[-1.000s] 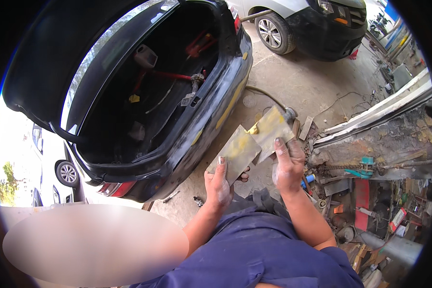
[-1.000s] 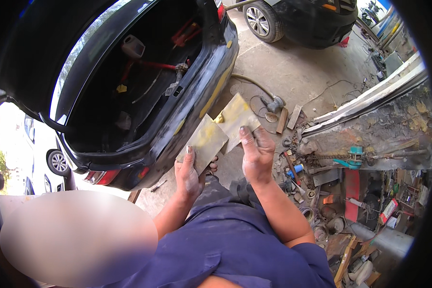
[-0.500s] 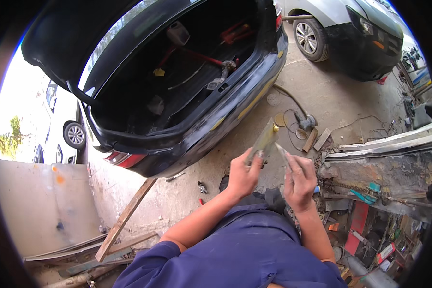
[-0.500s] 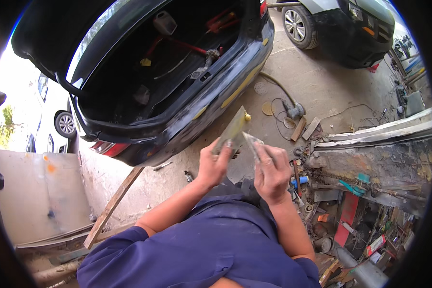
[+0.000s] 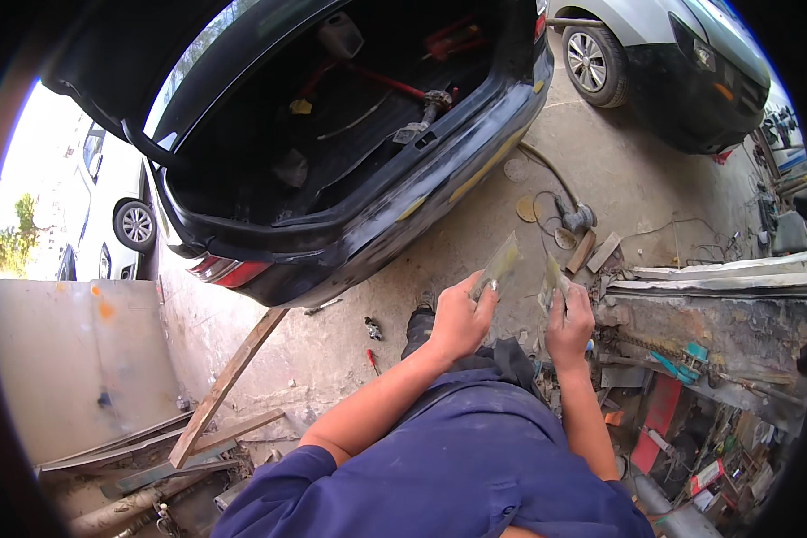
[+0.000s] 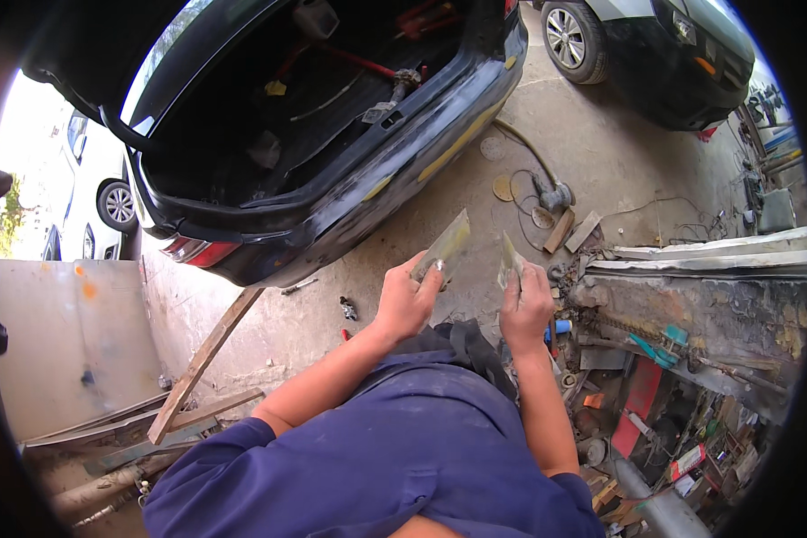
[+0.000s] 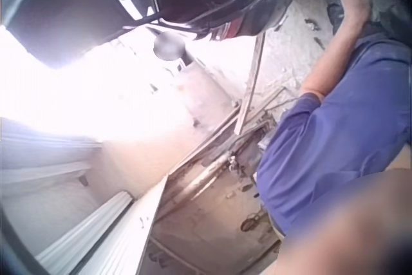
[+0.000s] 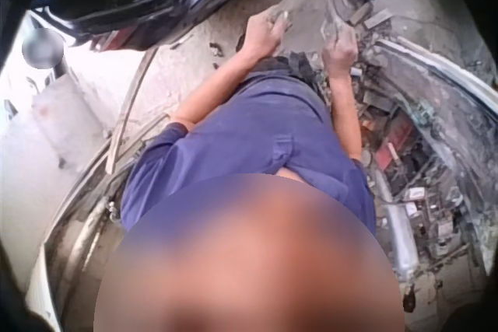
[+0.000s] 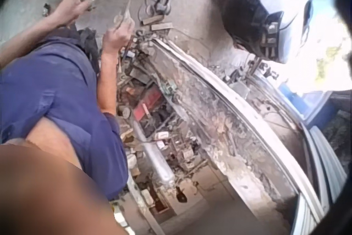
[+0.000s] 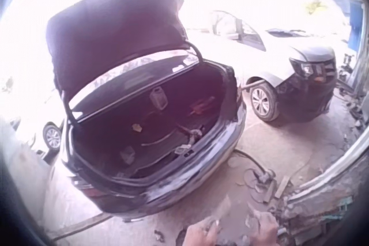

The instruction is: The person applies yellow body filler to the rear bumper of a black car using a spreader and a sanding block. They repeatedly spread and smooth the filler across the bumper surface. The person then walks to a yellow car and picks up a power tool near the open hood.

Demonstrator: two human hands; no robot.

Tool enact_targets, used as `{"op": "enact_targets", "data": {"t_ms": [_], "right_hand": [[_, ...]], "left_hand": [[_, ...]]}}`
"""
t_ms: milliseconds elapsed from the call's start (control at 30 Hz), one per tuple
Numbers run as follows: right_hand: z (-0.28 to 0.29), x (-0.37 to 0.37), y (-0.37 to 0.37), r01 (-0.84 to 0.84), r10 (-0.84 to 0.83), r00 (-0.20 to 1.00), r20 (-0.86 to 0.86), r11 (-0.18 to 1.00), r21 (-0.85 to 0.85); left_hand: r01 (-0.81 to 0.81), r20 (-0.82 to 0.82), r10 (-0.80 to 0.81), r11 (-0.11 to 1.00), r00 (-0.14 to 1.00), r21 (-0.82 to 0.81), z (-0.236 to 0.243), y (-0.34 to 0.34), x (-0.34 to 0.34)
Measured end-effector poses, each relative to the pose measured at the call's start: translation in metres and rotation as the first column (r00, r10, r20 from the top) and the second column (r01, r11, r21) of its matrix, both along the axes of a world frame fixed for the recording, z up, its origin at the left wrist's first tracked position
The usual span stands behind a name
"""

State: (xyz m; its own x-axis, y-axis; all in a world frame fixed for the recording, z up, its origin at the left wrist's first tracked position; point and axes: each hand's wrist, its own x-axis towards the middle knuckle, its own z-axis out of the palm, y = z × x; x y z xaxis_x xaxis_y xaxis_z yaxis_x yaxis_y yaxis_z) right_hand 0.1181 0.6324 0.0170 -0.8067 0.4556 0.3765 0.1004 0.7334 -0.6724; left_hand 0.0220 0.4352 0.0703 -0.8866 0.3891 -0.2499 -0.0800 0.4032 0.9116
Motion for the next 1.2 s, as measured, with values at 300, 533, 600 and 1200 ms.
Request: {"op": "enact_targets", "data": {"t_ms": [300, 533, 600, 1200], "right_hand": [[0.012, -0.028, -0.038, -0.204, 0.232, 0.957, -0.177, 0.965, 0.163], [0.033, -0.020, -0.027, -0.173, 0.184, 0.979, -0.089, 0.977, 0.122], [0.042, -0.020, -0.043, -0.297, 0.320, 0.936, -0.146, 0.942, 0.158], [0.044, -0.035, -0.014, 0.015, 0.009, 0.990, -0.143, 0.987, 0.163]], "left_hand": [[0.117, -0.259, -0.074, 0.981, 0.963, 0.153, -0.018, 0.004, 0.015], [0.013, -0.018, -0.008, 0.958, 1.000, 0.285, -0.006, -0.001, 0.013], [0.025, -0.048, -0.014, 0.965, 0.999, 0.261, -0.009, 0.003, 0.011], [0.070, 0.035, -0.087, 0.934, 0.996, 0.350, -0.008, -0.002, 0.026]]}}
